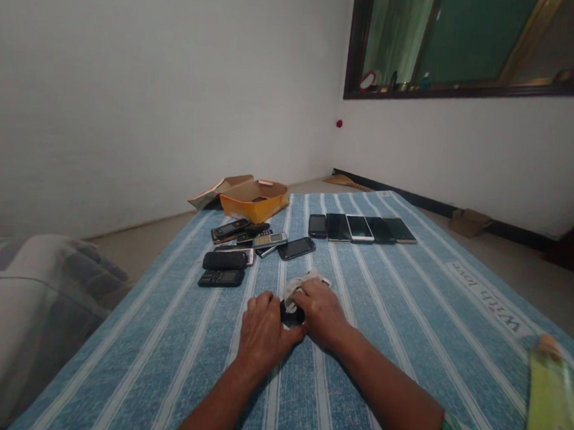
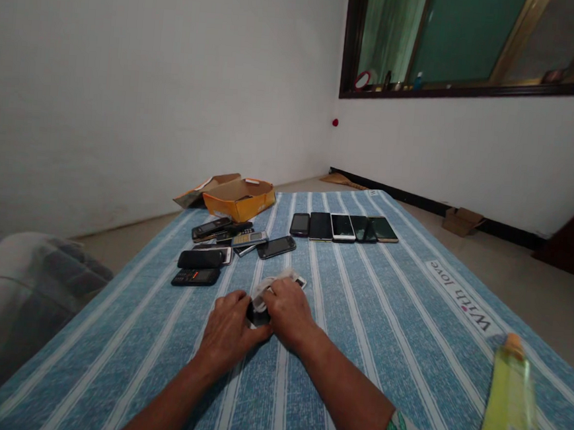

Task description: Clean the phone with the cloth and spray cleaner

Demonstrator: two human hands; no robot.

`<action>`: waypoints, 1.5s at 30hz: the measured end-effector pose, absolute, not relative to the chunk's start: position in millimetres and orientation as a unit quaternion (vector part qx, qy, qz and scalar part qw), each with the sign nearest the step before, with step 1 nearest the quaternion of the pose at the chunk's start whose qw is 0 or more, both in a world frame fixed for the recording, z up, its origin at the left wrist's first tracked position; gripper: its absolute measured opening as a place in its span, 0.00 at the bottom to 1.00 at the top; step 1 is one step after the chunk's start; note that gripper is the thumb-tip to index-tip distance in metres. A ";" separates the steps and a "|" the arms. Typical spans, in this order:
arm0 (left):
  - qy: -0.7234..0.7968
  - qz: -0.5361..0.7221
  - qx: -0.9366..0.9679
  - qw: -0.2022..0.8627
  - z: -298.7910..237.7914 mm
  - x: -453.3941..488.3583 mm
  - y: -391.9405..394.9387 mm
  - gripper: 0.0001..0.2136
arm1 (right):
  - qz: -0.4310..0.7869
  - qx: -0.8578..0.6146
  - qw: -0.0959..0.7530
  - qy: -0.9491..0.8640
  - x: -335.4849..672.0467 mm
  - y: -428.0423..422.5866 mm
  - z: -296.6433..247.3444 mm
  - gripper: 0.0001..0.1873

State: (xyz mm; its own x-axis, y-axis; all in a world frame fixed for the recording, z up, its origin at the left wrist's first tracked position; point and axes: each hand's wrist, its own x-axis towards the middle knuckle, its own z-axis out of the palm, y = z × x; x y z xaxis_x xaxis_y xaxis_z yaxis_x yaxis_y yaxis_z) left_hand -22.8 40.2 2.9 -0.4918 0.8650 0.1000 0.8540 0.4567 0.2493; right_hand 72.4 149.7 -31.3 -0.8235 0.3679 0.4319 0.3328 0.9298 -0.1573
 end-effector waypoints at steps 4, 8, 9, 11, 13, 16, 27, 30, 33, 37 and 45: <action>0.855 0.151 0.497 0.016 0.8 -23.0 44.1 0.20 | 0.038 -0.191 0.240 -0.951 72.5 159.1 -34.1 0.08; 0.856 0.198 0.477 0.020 -3.2 -22.9 44.4 0.21 | 0.049 -0.307 0.266 -0.912 86.0 185.4 -33.5 0.14; 0.852 0.221 0.474 0.028 -5.1 -22.8 44.0 0.23 | 0.057 -0.334 0.286 -0.896 89.9 191.3 -32.4 0.15; 0.837 0.273 0.471 0.051 -9.5 -22.8 43.3 0.26 | 0.073 -0.369 0.342 -0.861 95.2 197.7 -29.2 0.17; 0.821 0.315 0.472 0.069 -13.8 -23.1 42.9 0.29 | 0.084 -0.359 0.402 -0.838 95.3 193.7 -25.7 0.18; 0.800 0.352 0.480 0.078 -18.0 -24.1 43.2 0.28 | 0.088 -0.242 0.427 -0.867 85.2 170.7 -22.9 0.16; 0.761 0.388 0.515 0.071 -27.1 -29.8 43.0 0.27 | 0.037 -0.210 0.407 -0.888 76.1 162.3 -33.3 0.13; 0.737 0.408 0.536 0.063 -29.1 -30.2 43.3 0.23 | 0.038 -0.111 0.419 -0.901 72.1 154.9 -32.7 0.11; 0.741 0.404 0.533 0.059 -28.1 -30.3 42.8 0.24 | 0.047 -0.106 0.420 -0.900 70.9 159.1 -34.1 0.11; 0.753 0.387 0.530 0.052 -25.0 -28.7 41.7 0.27 | 0.054 -0.188 0.450 -0.871 75.3 171.4 -36.0 0.13; 0.733 0.408 0.541 0.061 -23.3 -24.5 39.3 0.17 | 0.039 -0.095 0.458 -0.883 71.7 163.4 -34.3 0.10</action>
